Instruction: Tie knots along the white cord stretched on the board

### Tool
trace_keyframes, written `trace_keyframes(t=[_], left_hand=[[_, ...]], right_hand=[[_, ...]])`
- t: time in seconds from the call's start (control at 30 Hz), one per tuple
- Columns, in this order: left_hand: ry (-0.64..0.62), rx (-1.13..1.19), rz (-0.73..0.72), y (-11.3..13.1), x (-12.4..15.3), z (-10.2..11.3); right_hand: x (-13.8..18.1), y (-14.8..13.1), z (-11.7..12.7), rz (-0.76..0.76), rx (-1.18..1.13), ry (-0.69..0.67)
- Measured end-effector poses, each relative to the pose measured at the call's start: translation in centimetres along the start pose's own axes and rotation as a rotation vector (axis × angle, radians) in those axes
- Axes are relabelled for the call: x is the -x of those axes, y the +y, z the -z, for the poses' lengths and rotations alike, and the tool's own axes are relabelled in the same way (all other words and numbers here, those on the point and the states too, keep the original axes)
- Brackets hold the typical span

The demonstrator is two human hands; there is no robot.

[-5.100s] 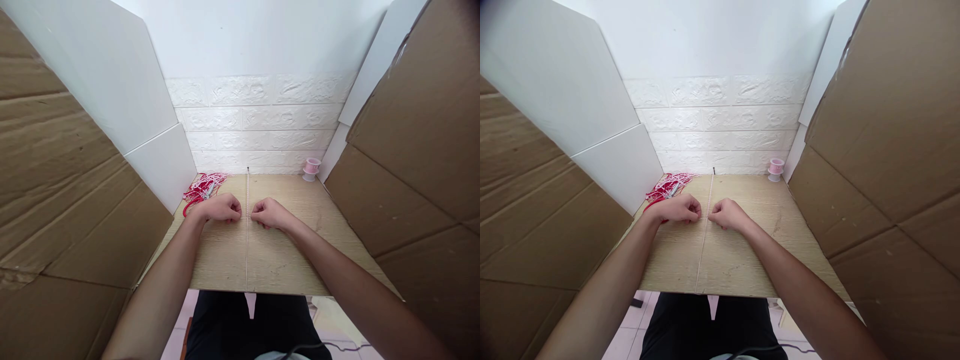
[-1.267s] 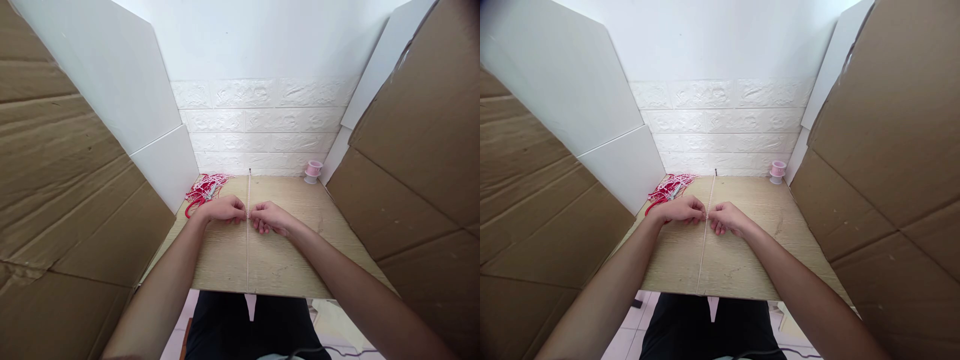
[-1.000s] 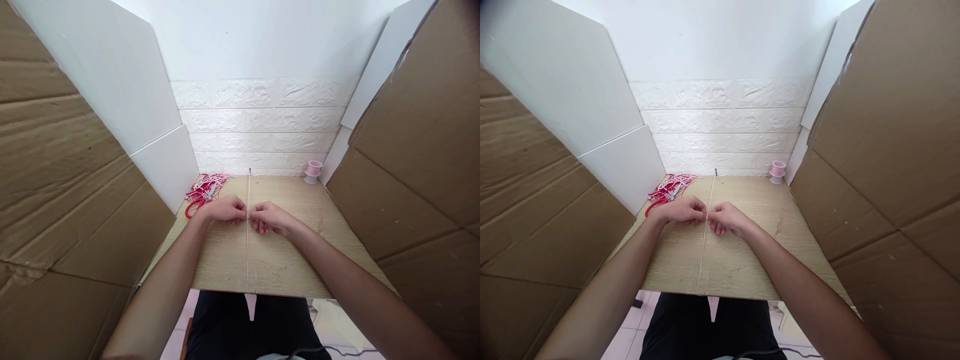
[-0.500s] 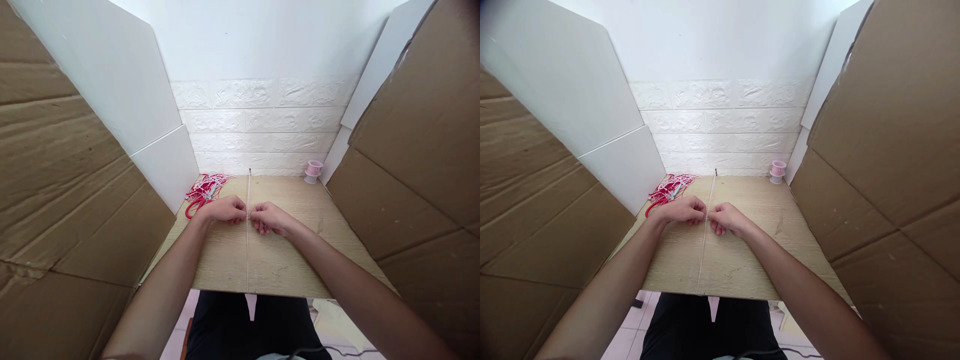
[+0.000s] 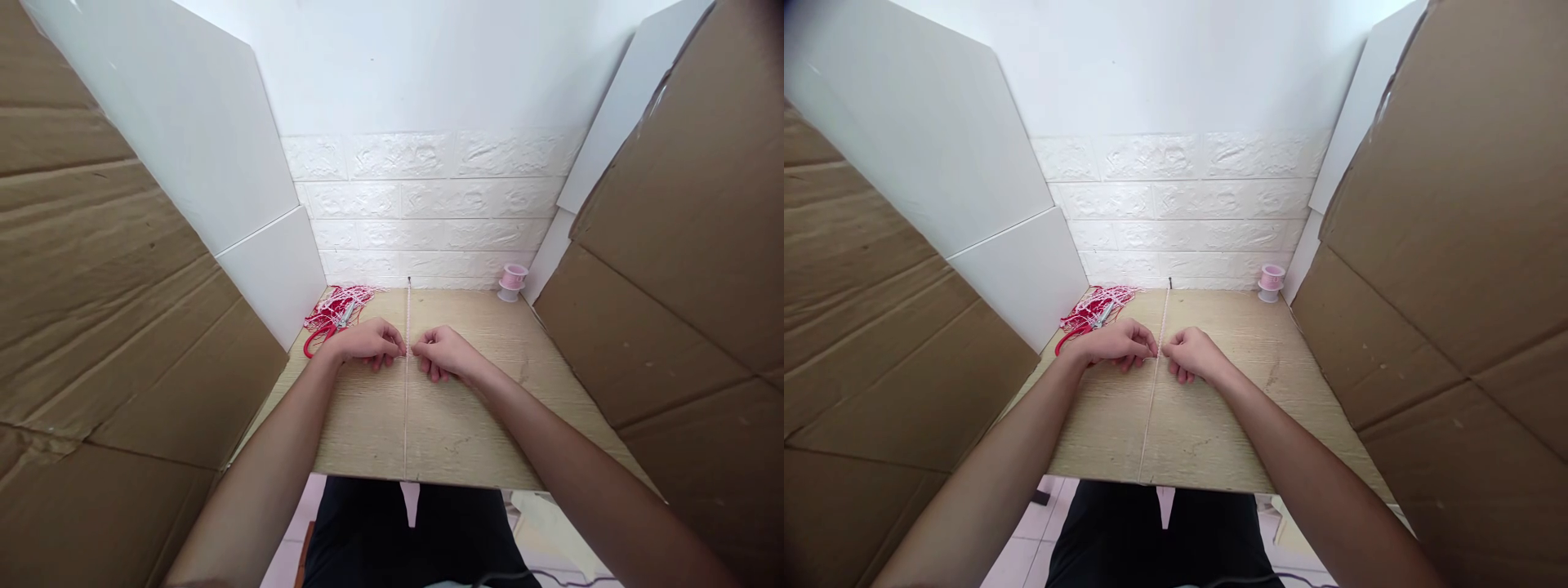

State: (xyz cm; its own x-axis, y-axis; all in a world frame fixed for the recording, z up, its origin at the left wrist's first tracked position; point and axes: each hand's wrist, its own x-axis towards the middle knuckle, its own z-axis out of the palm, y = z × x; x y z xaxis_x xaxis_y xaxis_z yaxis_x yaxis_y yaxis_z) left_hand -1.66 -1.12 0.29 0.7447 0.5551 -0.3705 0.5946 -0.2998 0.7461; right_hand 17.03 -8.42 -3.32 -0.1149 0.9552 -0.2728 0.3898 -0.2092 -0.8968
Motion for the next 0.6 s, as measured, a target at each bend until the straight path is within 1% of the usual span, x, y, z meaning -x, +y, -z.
trace_keyframes(t=[0.13,0.37,0.6], left_hand=[[-0.01,-0.016,-0.01,0.32,0.24,-0.07],[-0.023,-0.045,-0.032,0.93,0.46,-0.18],[-0.057,-0.004,-0.048,0.92,0.52,-0.15]], right_hand=[[-0.17,0.27,-0.18,0.016,0.003,-0.05],[0.46,-0.26,-0.22,0.01,-0.048,-0.076],[-0.23,0.67,0.03,0.033,-0.061,-0.144]])
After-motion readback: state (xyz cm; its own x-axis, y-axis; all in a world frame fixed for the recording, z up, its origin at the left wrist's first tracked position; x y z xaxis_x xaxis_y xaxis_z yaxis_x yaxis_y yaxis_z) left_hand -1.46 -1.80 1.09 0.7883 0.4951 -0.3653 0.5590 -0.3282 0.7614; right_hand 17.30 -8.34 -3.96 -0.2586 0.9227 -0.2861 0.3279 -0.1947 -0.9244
